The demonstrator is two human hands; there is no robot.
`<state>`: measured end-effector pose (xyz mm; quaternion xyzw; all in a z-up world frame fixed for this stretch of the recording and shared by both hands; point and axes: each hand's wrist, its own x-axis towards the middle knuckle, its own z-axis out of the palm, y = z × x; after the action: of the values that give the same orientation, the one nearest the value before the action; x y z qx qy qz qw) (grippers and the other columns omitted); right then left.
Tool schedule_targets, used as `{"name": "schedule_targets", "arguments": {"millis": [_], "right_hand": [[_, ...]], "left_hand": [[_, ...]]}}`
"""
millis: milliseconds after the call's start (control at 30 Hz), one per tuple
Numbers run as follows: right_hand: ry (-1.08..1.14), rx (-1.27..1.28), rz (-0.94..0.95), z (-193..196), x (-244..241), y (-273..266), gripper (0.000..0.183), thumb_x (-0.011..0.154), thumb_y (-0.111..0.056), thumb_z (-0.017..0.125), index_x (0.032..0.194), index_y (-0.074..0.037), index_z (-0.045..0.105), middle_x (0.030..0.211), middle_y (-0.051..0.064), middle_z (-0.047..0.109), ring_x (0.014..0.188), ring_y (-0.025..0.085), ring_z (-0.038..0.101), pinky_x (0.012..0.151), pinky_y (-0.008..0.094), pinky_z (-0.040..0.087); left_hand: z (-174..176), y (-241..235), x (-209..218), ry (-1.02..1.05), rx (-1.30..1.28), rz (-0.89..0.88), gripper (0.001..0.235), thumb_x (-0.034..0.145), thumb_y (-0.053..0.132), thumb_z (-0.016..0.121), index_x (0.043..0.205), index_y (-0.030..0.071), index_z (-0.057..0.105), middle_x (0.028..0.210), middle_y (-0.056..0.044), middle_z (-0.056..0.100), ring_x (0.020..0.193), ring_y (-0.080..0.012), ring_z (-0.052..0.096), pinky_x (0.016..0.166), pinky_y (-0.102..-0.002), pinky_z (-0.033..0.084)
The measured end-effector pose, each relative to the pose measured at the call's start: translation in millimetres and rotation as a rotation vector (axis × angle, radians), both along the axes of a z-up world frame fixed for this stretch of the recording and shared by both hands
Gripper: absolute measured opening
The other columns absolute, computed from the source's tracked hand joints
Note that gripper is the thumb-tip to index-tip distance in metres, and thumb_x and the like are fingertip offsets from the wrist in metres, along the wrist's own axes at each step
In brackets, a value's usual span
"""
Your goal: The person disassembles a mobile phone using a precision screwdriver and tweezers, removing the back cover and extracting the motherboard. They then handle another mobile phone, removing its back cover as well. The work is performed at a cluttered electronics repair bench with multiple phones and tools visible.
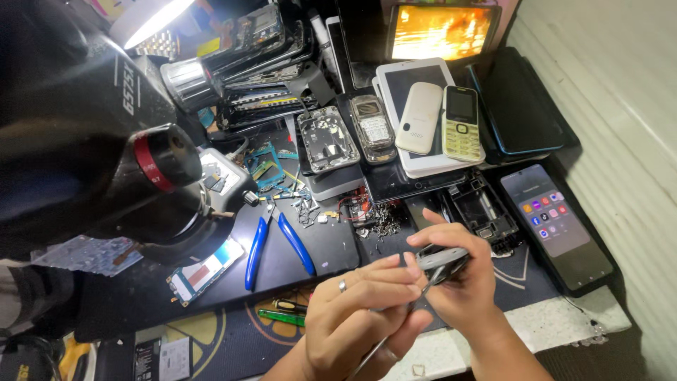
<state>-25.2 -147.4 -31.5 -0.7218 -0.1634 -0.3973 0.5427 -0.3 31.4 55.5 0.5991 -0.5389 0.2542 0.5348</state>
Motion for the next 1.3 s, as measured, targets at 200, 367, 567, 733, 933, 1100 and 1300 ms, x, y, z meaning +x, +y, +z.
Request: {"name": "schedule_targets", "arguments": {"millis": [200, 367, 567, 733, 933, 1100, 1300], "right_hand": [[-0.041, -0.14, 0.069, -1.5, -0.9, -2.2, 0.058, 0.087, -0.047, 0.073, 0.126, -0.01, 0.05, 0.111, 0.01, 0.07, 0.108, 0.024, 0.071, 0.12, 0.058, 0.044], [0.02, -0.36, 0.003, 4.4, -4.2, -2.0, 0.053, 0.093, -0.049, 0.066, 0.126, -0.01, 0.053, 0.116, 0.01, 0.071, 0.112, 0.025, 0.072, 0.122, 0.058, 0.043], [0.215, -0.431, -0.1, 20.5, -11.2, 5.6, 0.054, 0.081, -0.023, 0.078, 0.128, -0.007, 0.056, 0.124, 0.014, 0.068, 0.12, 0.03, 0.066, 0.125, 0.056, 0.03], [-0.177, -0.275, -0.254, 21.0, -5.7, 11.0, 0.076, 0.09, -0.026, 0.085, 0.144, -0.015, 0.034, 0.153, 0.015, 0.044, 0.145, 0.031, 0.049, 0.132, 0.047, 0.028], [0.159, 0.546, 0.303, 36.5, -19.8, 8.1, 0.098, 0.079, -0.037, 0.091, 0.155, -0.008, 0.036, 0.159, 0.018, 0.038, 0.146, 0.03, 0.048, 0.122, 0.044, 0.038], [0.553, 0.805, 0.681, 50.1, -12.3, -2.9, 0.115, 0.08, -0.008, 0.087, 0.17, -0.02, 0.017, 0.155, 0.03, 0.048, 0.116, 0.033, 0.062, 0.091, 0.043, 0.055], [0.554, 0.982, 0.805, 50.9, 0.4, -7.7, 0.11, 0.078, 0.002, 0.075, 0.167, -0.027, 0.017, 0.147, 0.029, 0.05, 0.114, 0.034, 0.066, 0.088, 0.043, 0.059]], "left_hand": [[-1.0, 8.1, 4.3, 0.076, 0.085, -0.03, 0.029, 0.092, -0.003, 0.084, 0.088, 0.002, 0.055, 0.102, -0.01, 0.069, 0.102, -0.0266, 0.076, 0.101, -0.041, 0.064], [-1.5, 17.3, 9.5, 0.292, 0.125, -0.081, 0.025, 0.086, -0.001, 0.085, 0.087, 0.001, 0.06, 0.096, -0.011, 0.069, 0.089, -0.0253, 0.073, 0.081, -0.033, 0.06], [-6.1, 16.5, 10.7, 0.434, 0.063, -0.015, 0.029, 0.084, 0.002, 0.087, 0.083, 0.002, 0.058, 0.093, -0.011, 0.072, 0.085, -0.0218, 0.075, 0.073, -0.03, 0.06], [-7.7, 12.5, 5.3, 0.283, -0.064, 0.021, 0.031, 0.086, -0.001, 0.086, 0.084, 0.0, 0.055, 0.095, -0.015, 0.071, 0.089, -0.0267, 0.076, 0.074, -0.035, 0.063], [-3.4, 10.5, 12.6, -0.344, -0.001, 0.097, 0.032, 0.083, -0.01, 0.09, 0.08, -0.004, 0.058, 0.093, -0.016, 0.065, 0.095, -0.0347, 0.072, 0.087, -0.048, 0.063], [-8.7, 6.6, 12.3, -0.369, 0.08, 0.082, 0.037, 0.088, -0.01, 0.091, 0.081, -0.001, 0.056, 0.099, -0.016, 0.065, 0.103, -0.0347, 0.071, 0.096, -0.052, 0.06], [-13.7, 4.1, 22.9, -0.338, 0.142, 0.058, 0.041, 0.09, -0.011, 0.087, 0.078, 0.001, 0.049, 0.1, -0.017, 0.067, 0.104, -0.033, 0.071, 0.098, -0.052, 0.059]]}}
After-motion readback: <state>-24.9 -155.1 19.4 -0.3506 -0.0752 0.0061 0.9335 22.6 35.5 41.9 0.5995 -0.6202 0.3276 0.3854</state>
